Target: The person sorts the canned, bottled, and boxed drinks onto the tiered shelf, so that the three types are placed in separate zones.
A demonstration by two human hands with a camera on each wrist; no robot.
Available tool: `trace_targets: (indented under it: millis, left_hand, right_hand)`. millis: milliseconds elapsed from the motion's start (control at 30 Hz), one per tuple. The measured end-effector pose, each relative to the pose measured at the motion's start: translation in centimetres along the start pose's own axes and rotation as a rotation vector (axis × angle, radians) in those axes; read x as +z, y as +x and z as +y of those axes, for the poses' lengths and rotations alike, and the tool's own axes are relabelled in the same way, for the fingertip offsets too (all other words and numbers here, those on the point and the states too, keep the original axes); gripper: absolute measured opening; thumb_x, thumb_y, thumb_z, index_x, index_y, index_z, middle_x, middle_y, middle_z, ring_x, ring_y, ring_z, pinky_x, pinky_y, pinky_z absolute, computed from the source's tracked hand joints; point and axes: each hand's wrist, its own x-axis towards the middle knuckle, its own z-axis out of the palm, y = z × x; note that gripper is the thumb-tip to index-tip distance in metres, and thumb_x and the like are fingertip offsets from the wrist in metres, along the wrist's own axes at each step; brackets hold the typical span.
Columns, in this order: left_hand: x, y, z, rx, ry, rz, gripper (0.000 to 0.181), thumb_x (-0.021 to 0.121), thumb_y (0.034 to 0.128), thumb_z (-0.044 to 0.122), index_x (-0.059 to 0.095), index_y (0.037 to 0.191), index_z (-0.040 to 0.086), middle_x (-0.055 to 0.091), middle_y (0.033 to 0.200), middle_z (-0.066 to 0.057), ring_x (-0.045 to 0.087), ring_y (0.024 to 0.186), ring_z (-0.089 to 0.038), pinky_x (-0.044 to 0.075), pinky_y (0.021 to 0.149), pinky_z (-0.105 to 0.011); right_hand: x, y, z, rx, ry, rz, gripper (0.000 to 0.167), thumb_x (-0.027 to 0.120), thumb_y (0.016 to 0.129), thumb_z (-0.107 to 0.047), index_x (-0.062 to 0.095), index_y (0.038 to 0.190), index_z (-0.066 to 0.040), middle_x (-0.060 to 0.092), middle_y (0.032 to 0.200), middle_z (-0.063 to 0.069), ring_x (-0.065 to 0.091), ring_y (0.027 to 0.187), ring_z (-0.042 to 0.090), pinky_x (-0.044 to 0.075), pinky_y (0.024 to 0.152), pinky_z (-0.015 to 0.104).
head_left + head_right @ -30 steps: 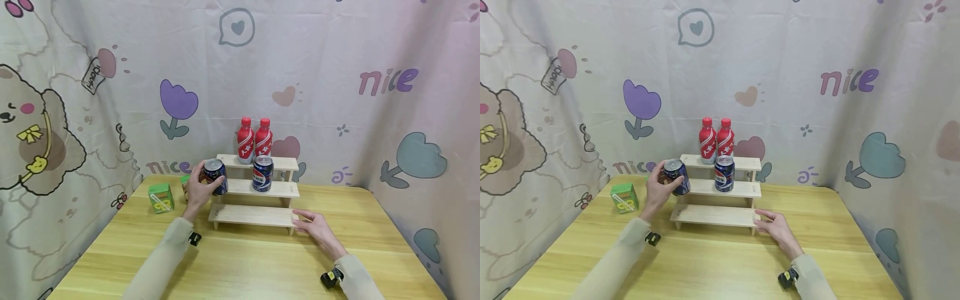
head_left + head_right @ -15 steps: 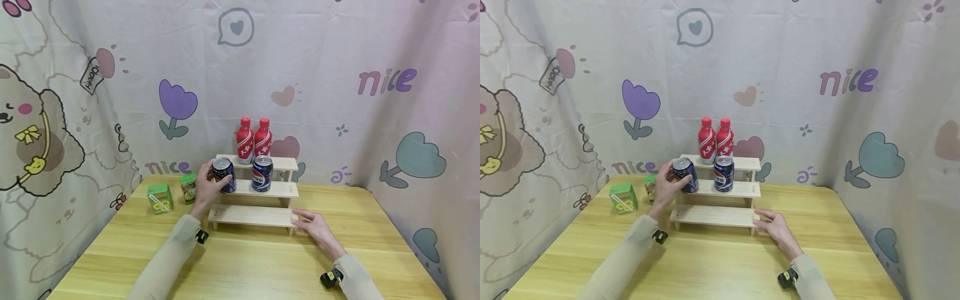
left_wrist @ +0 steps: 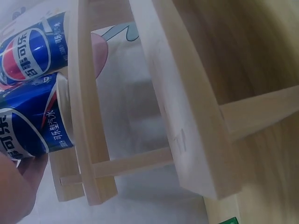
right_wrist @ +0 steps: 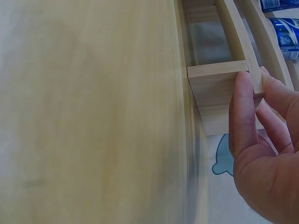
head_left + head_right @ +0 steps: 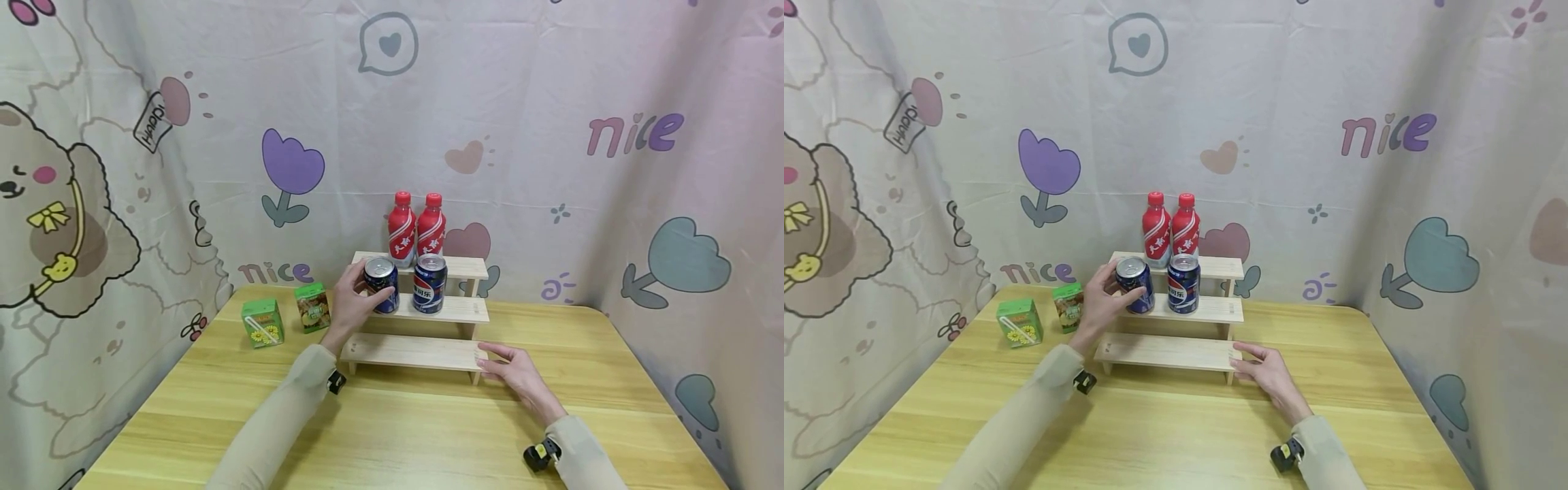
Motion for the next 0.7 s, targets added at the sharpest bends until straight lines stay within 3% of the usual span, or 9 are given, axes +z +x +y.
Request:
trace_targets:
  millis: [233,500,700]
  left_hand:
    - [0.6,0.4,0.0,-0.025,0.003,-0.049,0.07,0.086,0.0754,0.027,0.055,0.137,0.014,0.061,0.124,-0.007,0.065,0.108,-0.025,0.056,0.091,-0.037]
    - [1.1,1.1,0.1,-0.059,-0.032,-0.078,0.07,0.086,0.0757,0.029,0.055,0.137,0.015,0.061,0.126,-0.007,0.065,0.109,-0.031,0.054,0.093,-0.045]
    - [1.5,1.5,0.2,-0.057,0.009,-0.103,0.069,0.085,0.0761,0.033,0.056,0.136,0.018,0.062,0.125,-0.005,0.067,0.104,-0.027,0.056,0.089,-0.043]
  right_hand:
    - [0.0,0.0,-0.1,-0.003,0.006,-0.003,0.053,0.072,0.088,-0.006,0.053,0.137,0.002,0.051,0.139,0.026,0.07,0.088,0.014,0.058,0.081,0.028]
    - [0.0,0.0,-0.1,-0.001,0.006,-0.002,0.053,0.073,0.087,-0.007,0.054,0.137,0.002,0.05,0.141,0.025,0.07,0.088,0.014,0.058,0.081,0.029]
    - [0.0,0.1,0.0,-0.001,0.008,-0.004,0.053,0.072,0.088,-0.005,0.053,0.137,0.002,0.048,0.143,0.026,0.07,0.09,0.014,0.058,0.081,0.029]
